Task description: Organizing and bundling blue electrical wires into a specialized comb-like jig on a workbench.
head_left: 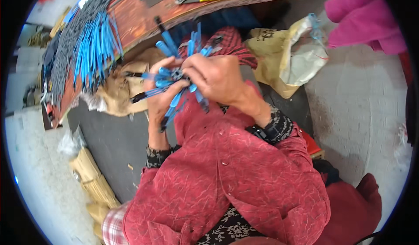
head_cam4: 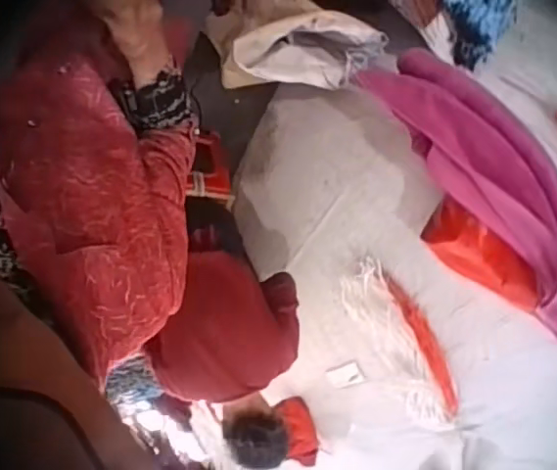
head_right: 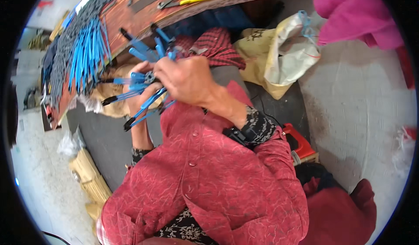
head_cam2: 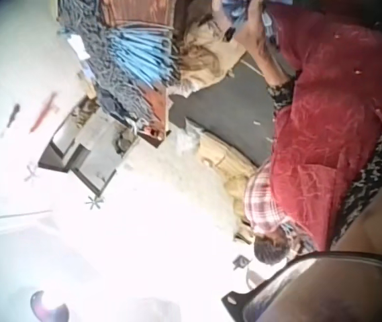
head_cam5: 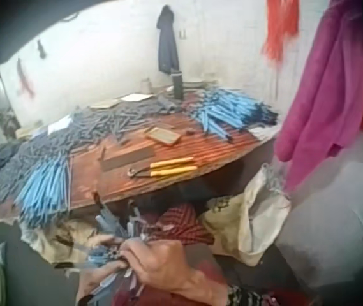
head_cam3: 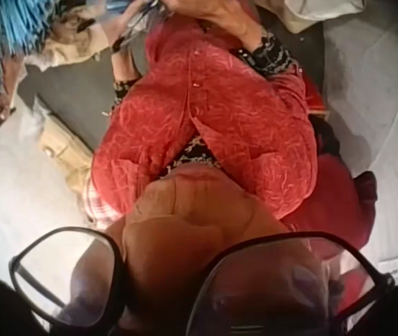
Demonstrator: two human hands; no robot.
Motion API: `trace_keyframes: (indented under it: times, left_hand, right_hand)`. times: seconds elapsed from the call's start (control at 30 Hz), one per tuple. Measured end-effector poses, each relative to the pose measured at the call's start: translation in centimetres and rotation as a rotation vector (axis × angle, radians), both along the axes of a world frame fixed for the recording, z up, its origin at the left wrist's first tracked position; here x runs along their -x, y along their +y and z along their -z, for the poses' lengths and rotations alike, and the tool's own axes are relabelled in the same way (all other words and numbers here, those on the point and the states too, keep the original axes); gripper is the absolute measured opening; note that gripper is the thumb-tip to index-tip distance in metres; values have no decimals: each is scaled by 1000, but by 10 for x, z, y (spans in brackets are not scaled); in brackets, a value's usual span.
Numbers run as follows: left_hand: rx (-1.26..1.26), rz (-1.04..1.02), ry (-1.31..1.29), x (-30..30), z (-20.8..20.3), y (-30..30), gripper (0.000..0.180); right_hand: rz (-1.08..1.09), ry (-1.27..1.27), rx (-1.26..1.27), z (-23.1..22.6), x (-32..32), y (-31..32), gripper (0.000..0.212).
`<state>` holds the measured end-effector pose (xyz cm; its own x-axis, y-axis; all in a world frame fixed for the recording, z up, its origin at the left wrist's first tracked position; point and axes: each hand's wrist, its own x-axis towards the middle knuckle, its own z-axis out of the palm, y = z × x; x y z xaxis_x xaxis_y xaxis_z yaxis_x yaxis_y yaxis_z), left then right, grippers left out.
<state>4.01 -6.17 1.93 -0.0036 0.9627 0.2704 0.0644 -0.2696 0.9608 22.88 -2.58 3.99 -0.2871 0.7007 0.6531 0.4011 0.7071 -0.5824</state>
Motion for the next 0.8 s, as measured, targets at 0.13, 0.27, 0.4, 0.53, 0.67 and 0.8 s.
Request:
trace_keyframes:
  times: [0.13, 0.27, 0.4, 0.53, 0.67, 0.8]
  left_hand:
    - [-104, 10, -117, 3, 7, 7, 75]
    - [-69, 85, -258, 12, 15, 10, 76]
    - [13, 57, -294, 13, 13, 5, 60]
    - [34, -43, -196, 14, 8, 8, 55]
    - [52, -65, -172, 21, -1, 16, 52]
    - [27, -145, 21, 32, -5, 26, 33]
  right_hand:
    - [-19, 77, -49, 3, 7, 11, 10]
    - [-18, 39, -37, 2, 12, 14, 10]
    - [-2, -14, 30, 1, 18, 20, 8]
    - [-25, -45, 35, -11, 27, 26, 9]
    - [-50, -49, -70, -6, 46, 39, 10]
    - [-102, -60, -42, -9, 54, 44, 9]
